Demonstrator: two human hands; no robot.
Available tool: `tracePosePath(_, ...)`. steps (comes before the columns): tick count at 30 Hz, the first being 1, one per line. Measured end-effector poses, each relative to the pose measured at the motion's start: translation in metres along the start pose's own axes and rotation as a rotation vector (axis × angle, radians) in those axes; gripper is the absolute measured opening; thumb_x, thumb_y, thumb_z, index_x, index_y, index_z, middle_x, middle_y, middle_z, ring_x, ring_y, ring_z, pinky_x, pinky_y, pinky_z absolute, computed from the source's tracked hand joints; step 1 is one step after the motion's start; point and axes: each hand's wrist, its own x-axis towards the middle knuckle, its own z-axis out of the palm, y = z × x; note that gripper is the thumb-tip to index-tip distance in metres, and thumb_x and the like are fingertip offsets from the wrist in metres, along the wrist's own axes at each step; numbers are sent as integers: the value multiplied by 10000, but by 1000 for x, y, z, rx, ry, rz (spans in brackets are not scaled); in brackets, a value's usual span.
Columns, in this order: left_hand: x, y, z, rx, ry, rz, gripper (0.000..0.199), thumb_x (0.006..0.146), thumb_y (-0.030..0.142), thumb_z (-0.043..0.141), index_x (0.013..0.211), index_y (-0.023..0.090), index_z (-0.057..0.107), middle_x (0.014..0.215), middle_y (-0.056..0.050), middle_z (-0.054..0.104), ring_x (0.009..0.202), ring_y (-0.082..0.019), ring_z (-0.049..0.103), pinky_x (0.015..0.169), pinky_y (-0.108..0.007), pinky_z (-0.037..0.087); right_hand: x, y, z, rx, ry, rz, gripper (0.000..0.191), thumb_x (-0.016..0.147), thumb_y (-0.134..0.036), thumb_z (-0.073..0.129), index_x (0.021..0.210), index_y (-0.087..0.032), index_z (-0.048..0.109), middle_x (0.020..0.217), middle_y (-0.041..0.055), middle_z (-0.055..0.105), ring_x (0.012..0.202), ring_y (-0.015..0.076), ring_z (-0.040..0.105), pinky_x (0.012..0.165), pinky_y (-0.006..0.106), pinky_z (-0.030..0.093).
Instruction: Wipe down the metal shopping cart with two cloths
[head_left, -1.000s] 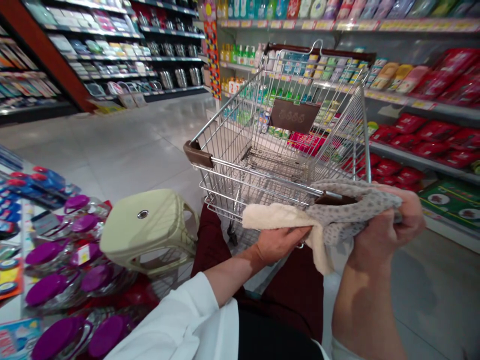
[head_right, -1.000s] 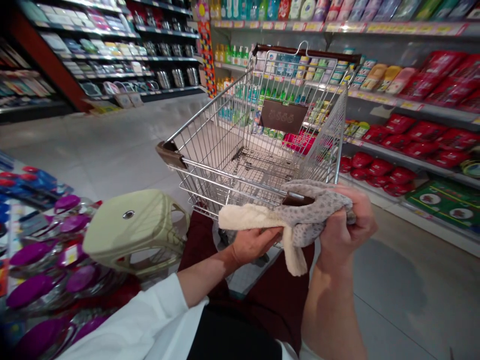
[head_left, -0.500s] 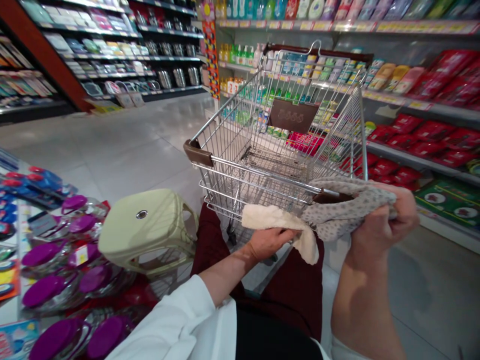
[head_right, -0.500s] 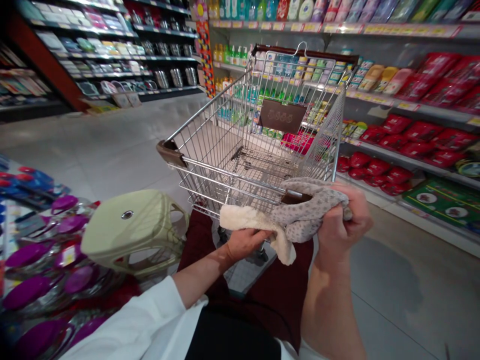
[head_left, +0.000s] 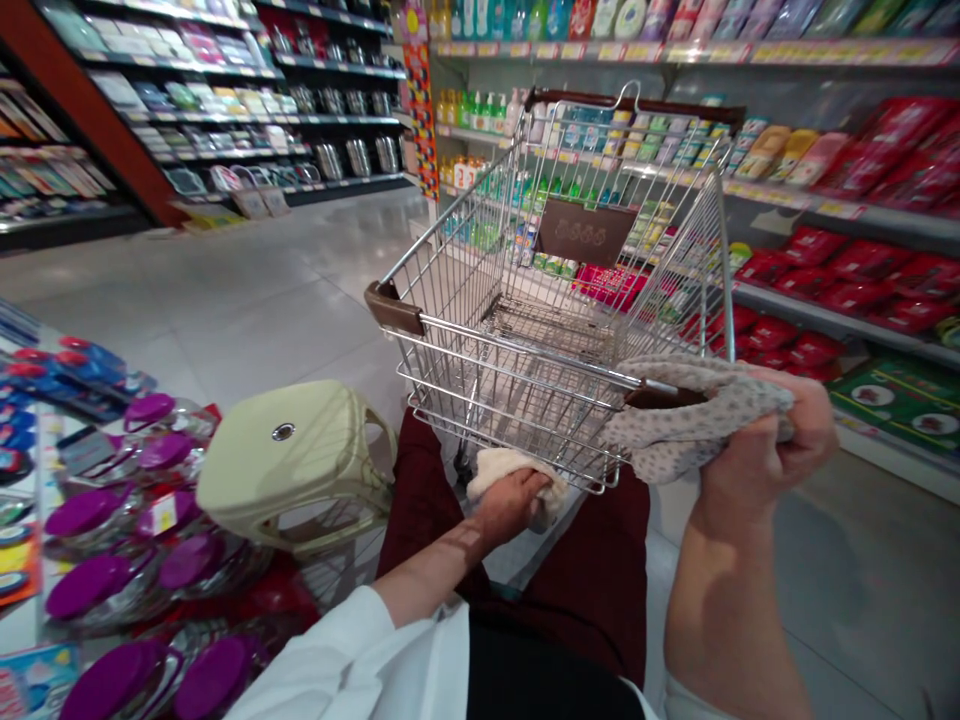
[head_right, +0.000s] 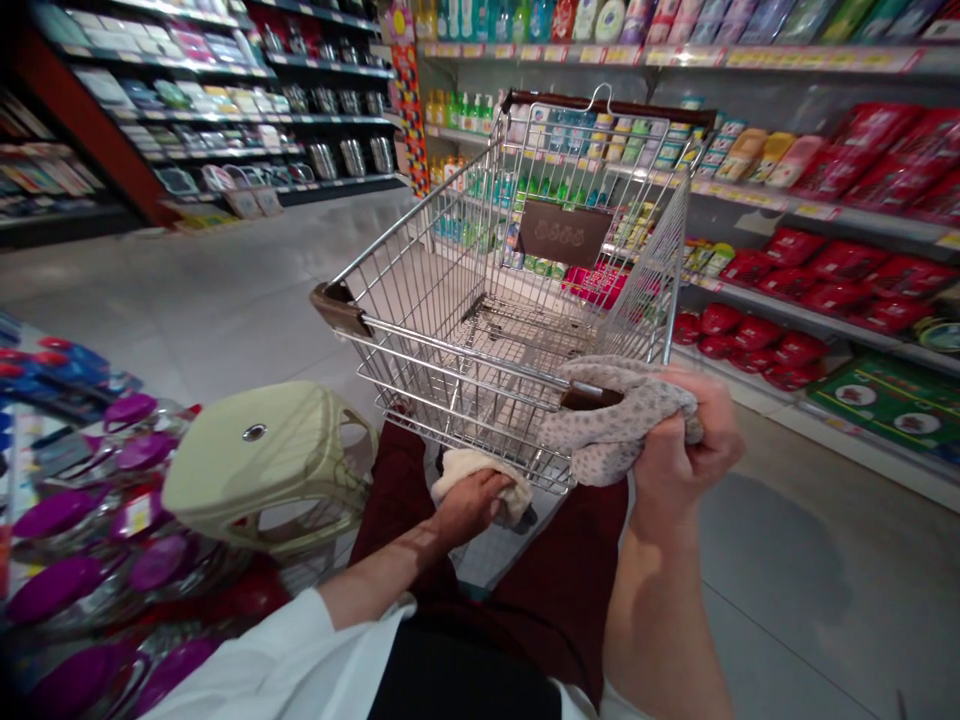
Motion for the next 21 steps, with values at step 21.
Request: tracePosePath(21, 67, 69, -278, 141, 1276, 448, 221, 897, 300, 613, 1112, 261, 649, 1071, -59, 664, 1055, -222, 600, 949, -401, 471, -17, -2, 22, 15, 53, -59, 169, 907, -275, 517, 892, -203, 669, 881, 31, 663, 896, 165, 631, 832, 315, 501)
